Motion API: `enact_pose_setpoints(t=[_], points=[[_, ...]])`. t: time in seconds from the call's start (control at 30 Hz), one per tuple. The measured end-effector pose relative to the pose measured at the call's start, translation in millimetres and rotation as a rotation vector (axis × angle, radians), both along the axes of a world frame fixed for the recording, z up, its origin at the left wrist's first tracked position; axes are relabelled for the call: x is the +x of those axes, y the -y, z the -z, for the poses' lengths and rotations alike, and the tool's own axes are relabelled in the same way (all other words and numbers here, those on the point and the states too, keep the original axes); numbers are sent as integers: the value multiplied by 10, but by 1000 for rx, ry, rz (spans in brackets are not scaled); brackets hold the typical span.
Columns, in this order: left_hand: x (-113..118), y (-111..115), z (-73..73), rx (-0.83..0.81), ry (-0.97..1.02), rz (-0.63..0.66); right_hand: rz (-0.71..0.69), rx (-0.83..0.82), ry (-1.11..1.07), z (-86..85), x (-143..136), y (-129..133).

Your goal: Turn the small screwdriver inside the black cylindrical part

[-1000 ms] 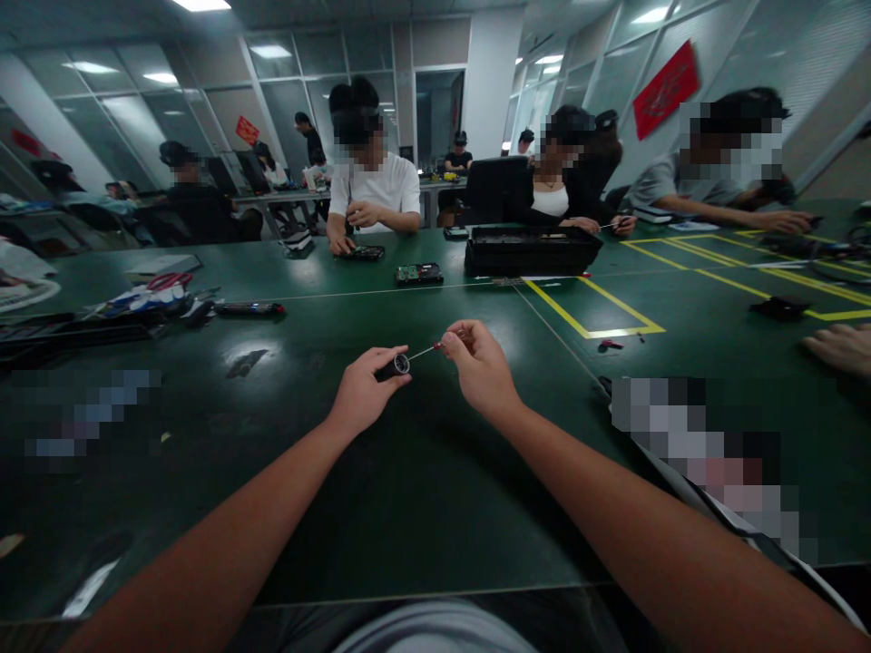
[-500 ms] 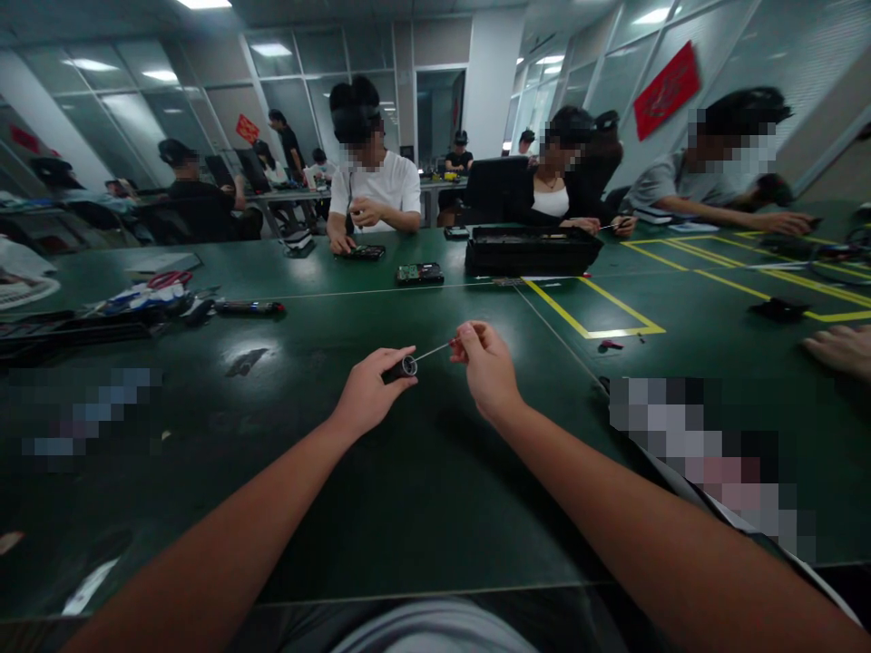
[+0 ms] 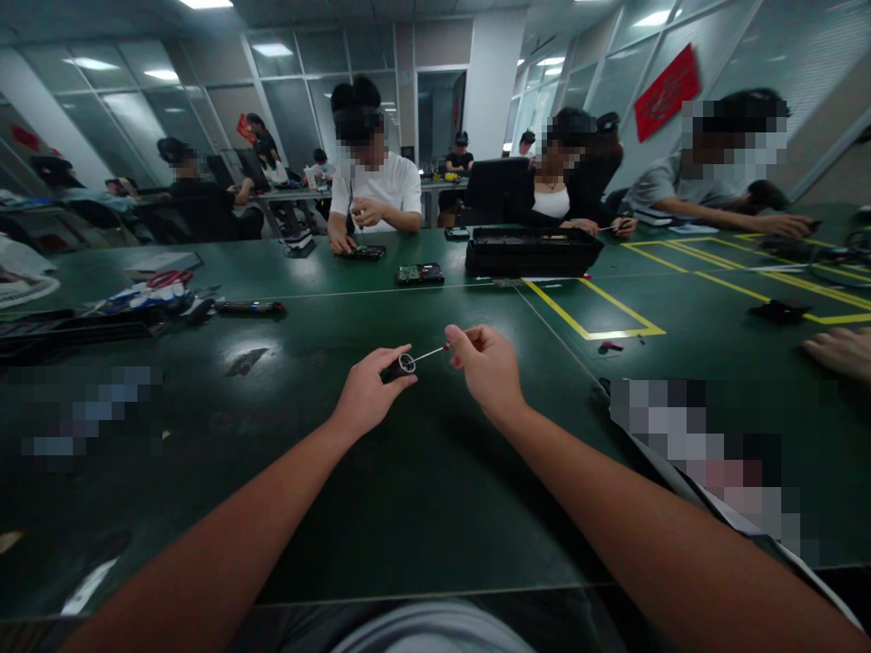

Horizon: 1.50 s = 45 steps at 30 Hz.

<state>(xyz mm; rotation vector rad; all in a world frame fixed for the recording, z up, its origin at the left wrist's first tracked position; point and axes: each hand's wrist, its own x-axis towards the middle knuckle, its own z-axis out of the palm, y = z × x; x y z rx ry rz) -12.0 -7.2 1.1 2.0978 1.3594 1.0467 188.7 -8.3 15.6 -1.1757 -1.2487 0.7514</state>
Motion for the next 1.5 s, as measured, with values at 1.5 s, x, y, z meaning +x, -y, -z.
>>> enact_pose_setpoints(t=[1.5], points=[[-53, -45, -12, 45, -127, 48, 29, -61, -294, 176, 29, -204]])
